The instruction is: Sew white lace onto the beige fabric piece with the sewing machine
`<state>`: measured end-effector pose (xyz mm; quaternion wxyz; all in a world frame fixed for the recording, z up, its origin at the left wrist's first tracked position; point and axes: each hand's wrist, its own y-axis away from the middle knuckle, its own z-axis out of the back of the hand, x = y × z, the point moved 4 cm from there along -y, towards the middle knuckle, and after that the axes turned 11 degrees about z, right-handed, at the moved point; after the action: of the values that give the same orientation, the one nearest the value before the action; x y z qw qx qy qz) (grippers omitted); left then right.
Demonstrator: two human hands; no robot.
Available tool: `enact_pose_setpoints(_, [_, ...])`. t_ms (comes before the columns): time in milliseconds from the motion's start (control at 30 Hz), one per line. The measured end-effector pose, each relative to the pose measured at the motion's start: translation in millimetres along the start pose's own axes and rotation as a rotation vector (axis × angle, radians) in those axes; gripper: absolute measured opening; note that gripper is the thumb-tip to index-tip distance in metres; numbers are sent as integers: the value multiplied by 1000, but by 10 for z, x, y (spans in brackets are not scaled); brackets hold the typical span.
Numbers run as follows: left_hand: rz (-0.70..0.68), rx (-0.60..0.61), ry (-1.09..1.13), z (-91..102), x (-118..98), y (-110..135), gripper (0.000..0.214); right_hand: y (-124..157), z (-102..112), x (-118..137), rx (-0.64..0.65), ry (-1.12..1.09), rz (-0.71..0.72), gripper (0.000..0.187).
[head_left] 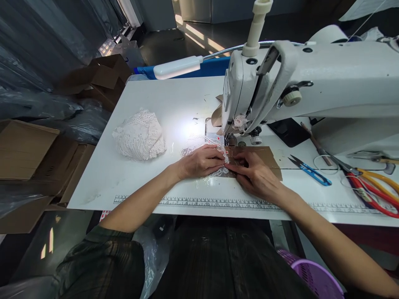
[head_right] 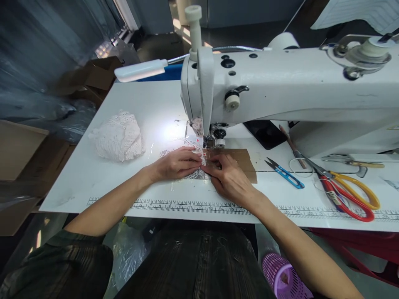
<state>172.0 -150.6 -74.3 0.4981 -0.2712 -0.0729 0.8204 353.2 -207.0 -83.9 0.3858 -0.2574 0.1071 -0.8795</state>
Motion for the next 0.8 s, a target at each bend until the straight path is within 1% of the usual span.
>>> enact_pose_setpoints(100, [-21, -13, -23, 11, -29, 4, 16, 5, -10, -9, 18, 32, 6, 39])
enact_pose_setpoints(200, [-36, -110, -96, 61, -58, 6, 13, 4, -10, 1, 22, 49, 17, 39])
enact_pose_setpoints(267, [-1, -188, -186, 102, -61, 1, 13, 2, -10, 10, 25, 59, 17, 40])
enact_pose_setpoints(333, [24, -214, -272, 122, -64, -5, 14, -1, -9, 19, 22, 71, 16, 40])
enact_pose_setpoints(500, [-13, -116, -371, 76, -80, -12, 18, -3, -7, 30, 13, 98, 35, 37])
enact_pose_setpoints(667, [25, -26, -397, 35, -45, -7, 27, -7, 2, 31, 13, 107, 47, 38])
enact_pose_setpoints(800, [40, 33, -417, 28, -41, -12, 30, -7, -1, 34, 13, 117, 45, 37])
